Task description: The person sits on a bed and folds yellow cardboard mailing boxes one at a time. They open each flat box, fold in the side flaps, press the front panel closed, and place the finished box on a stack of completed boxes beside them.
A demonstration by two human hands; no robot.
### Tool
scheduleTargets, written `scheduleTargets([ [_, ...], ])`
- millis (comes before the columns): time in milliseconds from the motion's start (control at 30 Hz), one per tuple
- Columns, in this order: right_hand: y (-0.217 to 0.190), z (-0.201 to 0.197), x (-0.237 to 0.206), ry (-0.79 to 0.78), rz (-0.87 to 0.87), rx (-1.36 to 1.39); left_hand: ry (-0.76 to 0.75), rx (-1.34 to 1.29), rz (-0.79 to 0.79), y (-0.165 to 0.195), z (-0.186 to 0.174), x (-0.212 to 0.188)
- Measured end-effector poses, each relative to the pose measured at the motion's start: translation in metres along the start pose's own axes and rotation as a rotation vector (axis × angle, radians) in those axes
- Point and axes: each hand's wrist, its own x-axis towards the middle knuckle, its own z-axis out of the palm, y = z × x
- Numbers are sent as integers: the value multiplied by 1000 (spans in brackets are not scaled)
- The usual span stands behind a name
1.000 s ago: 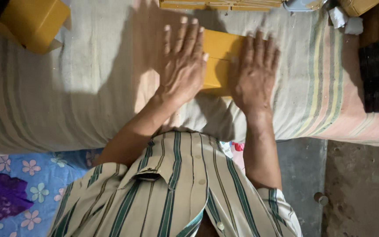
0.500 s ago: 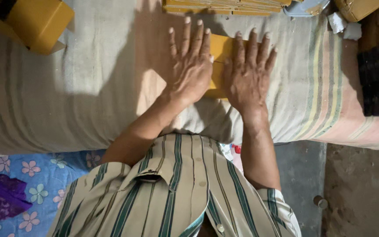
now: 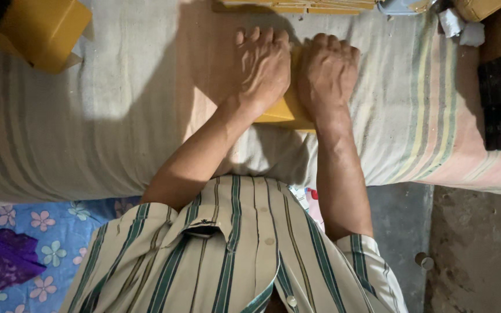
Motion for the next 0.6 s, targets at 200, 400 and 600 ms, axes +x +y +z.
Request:
scheduleTargets([
  [200, -1, -4, -1, 101, -17, -189, 109, 6, -39, -1, 14, 0],
  [400, -12, -17, 1, -72, -40, 95, 102, 14, 74, -9, 15, -1],
  [600, -16, -14, 5, -44, 53, -156, 119, 28, -36, -6, 19, -2],
])
